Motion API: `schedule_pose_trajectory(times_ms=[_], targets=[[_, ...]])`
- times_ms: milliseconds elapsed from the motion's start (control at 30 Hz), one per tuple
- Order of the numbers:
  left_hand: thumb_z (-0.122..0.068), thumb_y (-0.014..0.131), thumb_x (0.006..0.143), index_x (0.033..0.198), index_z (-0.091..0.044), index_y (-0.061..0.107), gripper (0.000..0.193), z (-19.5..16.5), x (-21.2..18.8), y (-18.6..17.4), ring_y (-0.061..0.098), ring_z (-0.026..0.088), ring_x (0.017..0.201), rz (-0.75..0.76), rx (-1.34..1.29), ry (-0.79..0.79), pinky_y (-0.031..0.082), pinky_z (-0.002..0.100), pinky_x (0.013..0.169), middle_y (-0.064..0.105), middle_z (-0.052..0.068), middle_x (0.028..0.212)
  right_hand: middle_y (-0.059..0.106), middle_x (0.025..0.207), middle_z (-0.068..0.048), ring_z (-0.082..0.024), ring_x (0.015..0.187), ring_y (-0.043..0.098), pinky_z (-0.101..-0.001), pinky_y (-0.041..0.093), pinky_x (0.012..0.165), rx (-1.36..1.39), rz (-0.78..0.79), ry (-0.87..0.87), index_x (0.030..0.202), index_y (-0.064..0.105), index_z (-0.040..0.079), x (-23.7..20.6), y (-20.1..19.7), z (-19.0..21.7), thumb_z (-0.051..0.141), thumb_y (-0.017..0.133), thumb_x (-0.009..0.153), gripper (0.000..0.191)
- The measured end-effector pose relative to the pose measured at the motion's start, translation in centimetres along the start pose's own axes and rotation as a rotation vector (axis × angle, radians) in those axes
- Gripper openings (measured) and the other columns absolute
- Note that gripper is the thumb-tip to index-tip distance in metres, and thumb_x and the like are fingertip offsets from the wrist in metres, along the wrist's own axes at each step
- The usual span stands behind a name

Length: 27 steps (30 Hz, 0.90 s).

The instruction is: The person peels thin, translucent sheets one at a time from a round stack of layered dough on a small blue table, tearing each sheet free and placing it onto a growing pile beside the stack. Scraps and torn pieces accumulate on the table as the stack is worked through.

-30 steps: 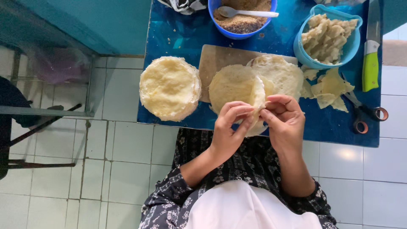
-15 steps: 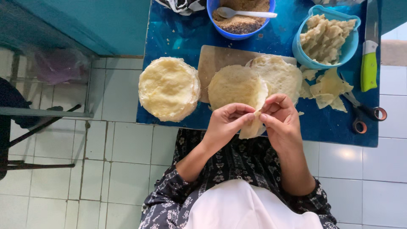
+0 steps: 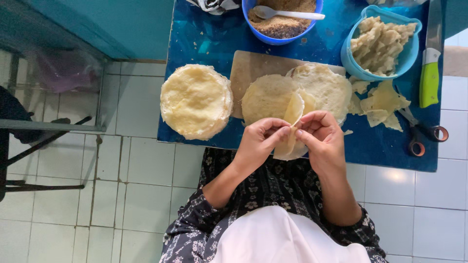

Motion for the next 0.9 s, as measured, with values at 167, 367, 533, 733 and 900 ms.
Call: schedule_pose_trajectory(times_ms=[167, 367, 533, 733, 900], targets=[[-0.014, 0.062, 0.106, 0.111, 0.0, 0.064, 0.016, -0.3, -0.3, 0.1, 0.06, 0.004, 0.083, -0.047, 0.111, 0.083, 0.051, 0.021, 0.074, 0.065, -0.001, 0.093, 0.067, 0.101, -0.009, -0.012, 0.089, 0.064, -0.0244, 0.053, 0.084, -0.153, -0.054, -0.065, 0.114, 0.059, -0.001, -0.6, 0.4, 0.5, -0.012, 0.068, 0.09, 0.028], [-0.017, 0.057, 0.11, 0.115, -0.003, 0.057, 0.015, 0.1, -0.5, 0.4, 0.055, 0.003, 0.088, 0.039, -0.265, -0.006, 0.048, 0.02, 0.078, 0.06, -0.003, 0.098, 0.069, 0.103, -0.005, -0.008, 0.087, 0.064, -0.0213, 0.053, 0.081, -0.285, -0.073, 0.001, 0.117, 0.063, -0.003, -0.7, 0.6, 1.2, -0.005, 0.059, 0.097, 0.021], [-0.015, 0.057, 0.109, 0.115, -0.003, 0.058, 0.014, 1.0, -0.9, 0.6, 0.055, 0.005, 0.088, -0.005, 0.008, 0.07, 0.049, 0.021, 0.078, 0.06, -0.002, 0.098, 0.067, 0.102, -0.007, -0.009, 0.089, 0.064, -0.0217, 0.051, 0.08, -0.225, -0.029, 0.021, 0.114, 0.064, -0.005, -0.8, 0.7, 0.6, -0.002, 0.065, 0.101, 0.014], [-0.018, 0.053, 0.111, 0.116, -0.005, 0.055, 0.015, 1.4, -0.2, -0.2, 0.058, 0.008, 0.103, -0.063, -0.335, 0.044, 0.049, 0.025, 0.095, 0.06, 0.001, 0.111, 0.07, 0.111, -0.011, -0.014, 0.1, 0.07, -0.0286, 0.056, 0.095, 0.27, -0.068, -0.026, 0.108, 0.064, -0.003, -0.5, 0.0, 1.0, -0.002, 0.066, 0.1, 0.008], [-0.022, 0.055, 0.105, 0.131, -0.008, 0.047, 0.03, 0.7, -0.2, 0.6, 0.059, 0.009, 0.116, -0.034, -0.549, 0.024, 0.048, 0.028, 0.102, 0.059, 0.001, 0.128, 0.069, 0.117, -0.006, -0.01, 0.099, 0.067, -0.0232, 0.053, 0.093, -0.027, -0.125, -0.112, 0.106, 0.066, -0.004, -1.2, 1.6, 0.0, -0.006, 0.068, 0.097, 0.009]])
Point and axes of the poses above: each hand's wrist, its own x-axis towards the middle knuckle, its own y-axis out of the palm, z = x × y, the point moved 1 cm from there along x, towards the middle knuckle
